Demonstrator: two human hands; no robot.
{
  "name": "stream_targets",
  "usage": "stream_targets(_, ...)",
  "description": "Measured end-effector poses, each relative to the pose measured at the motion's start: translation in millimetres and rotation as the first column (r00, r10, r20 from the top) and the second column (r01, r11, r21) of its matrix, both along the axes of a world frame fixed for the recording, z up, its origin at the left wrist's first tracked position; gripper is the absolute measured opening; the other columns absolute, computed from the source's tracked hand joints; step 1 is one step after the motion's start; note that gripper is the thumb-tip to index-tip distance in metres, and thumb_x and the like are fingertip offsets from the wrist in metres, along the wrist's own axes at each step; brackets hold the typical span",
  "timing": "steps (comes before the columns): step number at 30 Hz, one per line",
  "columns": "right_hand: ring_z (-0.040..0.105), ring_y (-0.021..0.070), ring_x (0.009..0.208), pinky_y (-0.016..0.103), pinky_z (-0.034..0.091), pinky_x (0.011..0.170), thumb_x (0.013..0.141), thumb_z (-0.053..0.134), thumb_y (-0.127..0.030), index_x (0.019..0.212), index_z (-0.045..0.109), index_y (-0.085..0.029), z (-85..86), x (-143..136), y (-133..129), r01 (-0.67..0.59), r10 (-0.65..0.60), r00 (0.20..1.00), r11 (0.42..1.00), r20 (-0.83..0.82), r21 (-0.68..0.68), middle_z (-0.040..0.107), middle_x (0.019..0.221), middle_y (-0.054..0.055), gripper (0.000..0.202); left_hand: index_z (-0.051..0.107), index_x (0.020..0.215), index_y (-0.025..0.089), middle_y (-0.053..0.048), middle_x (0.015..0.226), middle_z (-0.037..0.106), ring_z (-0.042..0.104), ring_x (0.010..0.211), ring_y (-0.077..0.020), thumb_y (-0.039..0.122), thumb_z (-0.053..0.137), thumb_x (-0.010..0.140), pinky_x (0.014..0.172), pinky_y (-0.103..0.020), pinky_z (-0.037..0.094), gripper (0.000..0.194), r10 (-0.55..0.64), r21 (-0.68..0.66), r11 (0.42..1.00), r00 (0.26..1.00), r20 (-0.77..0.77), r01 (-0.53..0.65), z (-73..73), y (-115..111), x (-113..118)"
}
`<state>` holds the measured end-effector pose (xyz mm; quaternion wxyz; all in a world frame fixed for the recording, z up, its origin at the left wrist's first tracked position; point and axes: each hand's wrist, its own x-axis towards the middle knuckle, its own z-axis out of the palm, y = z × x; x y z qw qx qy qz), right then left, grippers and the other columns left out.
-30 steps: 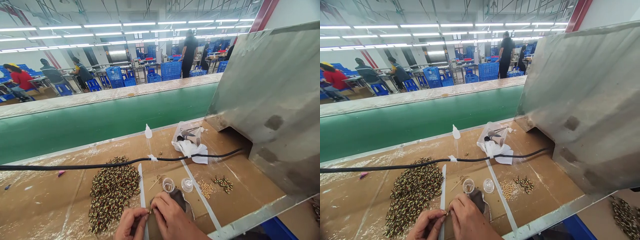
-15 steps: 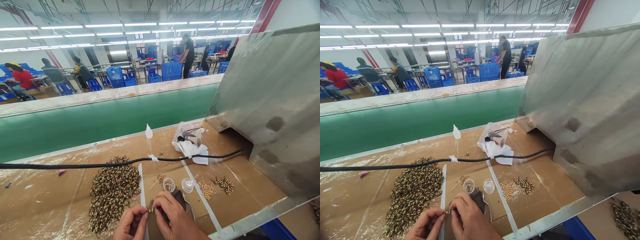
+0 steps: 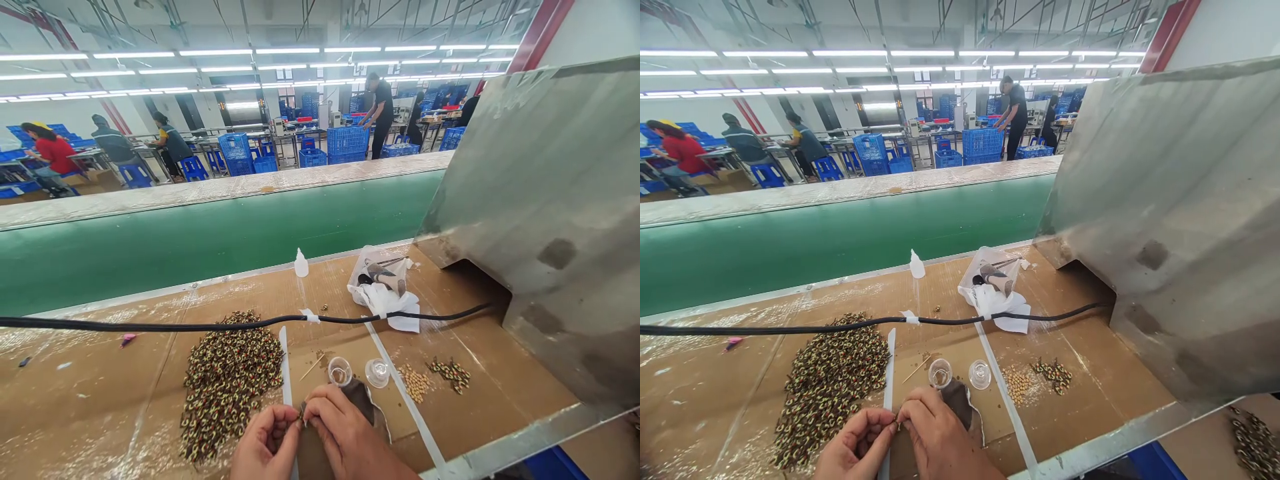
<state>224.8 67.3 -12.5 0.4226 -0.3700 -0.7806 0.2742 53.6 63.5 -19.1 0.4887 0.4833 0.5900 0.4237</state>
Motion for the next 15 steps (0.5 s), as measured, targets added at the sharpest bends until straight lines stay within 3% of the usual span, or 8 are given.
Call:
stream_targets(7, 0.058, 0.0163, 0.089, 0.024, 0.05, 0.081, 0.091, 0.038, -0.004, 0.098, 0.051, -0.021, 0.2, 0.1, -0.7, -0.001, 0.0, 1.0, 1.0, -0.019, -0.028, 0.056, 0.097, 0.006, 0.022, 0.071, 0.068, 0.018, -0.002, 0.064, 0.071, 0.064, 0.064, -0.0188, 0.021, 0.07, 0.067, 0.063, -0.028, 0.051, 0.004, 0.031, -0.025, 0.999, 0.999, 0.026, -0.03, 5.5, 2.8, 6.9)
stream_targets(15, 0.058, 0.0163, 0.086, 0.025, 0.051, 0.079, 0.09, 0.04, -0.004, 0.097, 0.05, -0.022, -0.5, 0.1, 0.3, -0.003, 0.002, 1.0, 0.999, -0.009, -0.037, 0.054, 0.094, 0.005, 0.022, 0.07, 0.063, 0.02, -0.001, 0.061, 0.069, 0.06, 0.059, -0.0181, 0.032, 0.072, 0.064, 0.058, -0.028, 0.047, 0.013, 0.099, -0.012, 0.995, 0.995, 0.032, -0.098, 3.6, -0.3, 13.5)
